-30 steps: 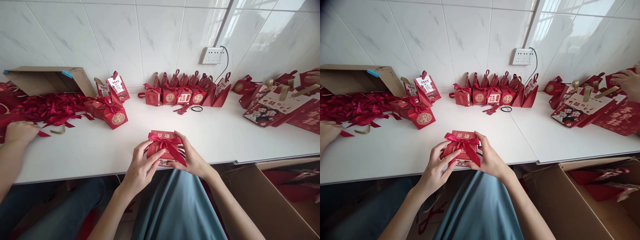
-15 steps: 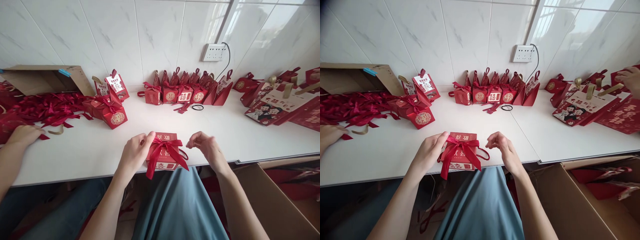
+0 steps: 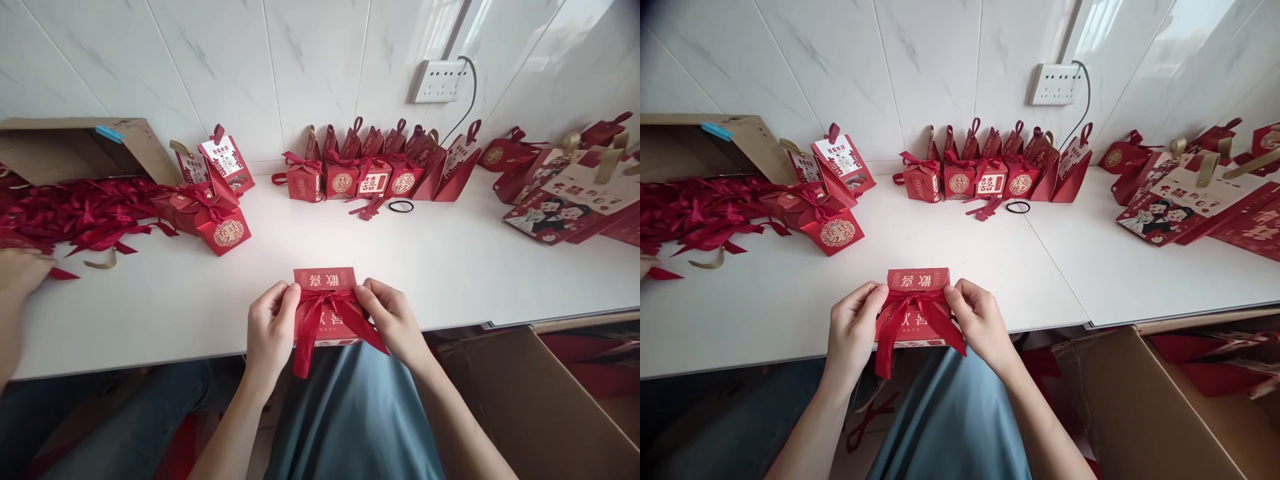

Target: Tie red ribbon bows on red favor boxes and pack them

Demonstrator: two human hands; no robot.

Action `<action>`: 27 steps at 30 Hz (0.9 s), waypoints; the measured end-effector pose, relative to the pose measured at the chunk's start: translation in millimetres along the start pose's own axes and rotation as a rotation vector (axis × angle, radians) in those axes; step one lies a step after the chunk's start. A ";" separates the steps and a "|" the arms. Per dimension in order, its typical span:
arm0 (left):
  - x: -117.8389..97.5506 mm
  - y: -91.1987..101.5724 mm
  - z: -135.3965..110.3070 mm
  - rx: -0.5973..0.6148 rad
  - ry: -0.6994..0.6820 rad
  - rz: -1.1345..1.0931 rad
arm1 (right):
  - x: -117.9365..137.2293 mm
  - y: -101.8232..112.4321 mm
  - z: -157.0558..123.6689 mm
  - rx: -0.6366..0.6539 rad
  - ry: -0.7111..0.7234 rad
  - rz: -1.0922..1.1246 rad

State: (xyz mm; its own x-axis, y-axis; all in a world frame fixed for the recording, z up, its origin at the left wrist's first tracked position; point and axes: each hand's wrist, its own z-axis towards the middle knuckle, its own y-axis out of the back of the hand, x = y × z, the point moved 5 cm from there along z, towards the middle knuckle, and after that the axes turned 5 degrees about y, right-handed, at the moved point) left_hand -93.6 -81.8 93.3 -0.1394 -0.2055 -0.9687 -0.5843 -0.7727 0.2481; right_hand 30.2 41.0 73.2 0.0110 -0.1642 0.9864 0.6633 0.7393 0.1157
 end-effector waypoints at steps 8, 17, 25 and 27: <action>7.5 -1.1 1.6 0.031 0.082 -0.069 | -5.1 3.3 1.5 -0.019 -0.048 0.017; -3.3 0.3 0.8 0.080 0.026 0.023 | 8.2 7.6 -0.2 0.414 0.267 -0.262; -33.9 3.5 -53.8 -0.221 -0.727 0.160 | 18.8 2.7 -16.8 0.141 0.526 -0.396; -43.8 1.6 -69.3 -0.244 -0.942 0.197 | 27.2 4.1 -25.8 0.080 0.618 -0.370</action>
State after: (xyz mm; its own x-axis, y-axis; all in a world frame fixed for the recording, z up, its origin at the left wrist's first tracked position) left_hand -33.1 -115.6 136.9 -0.8567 0.1353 -0.4978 -0.3160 -0.9004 0.2991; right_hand 52.5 22.7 97.4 0.2328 -0.7349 0.6370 0.6490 0.6052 0.4610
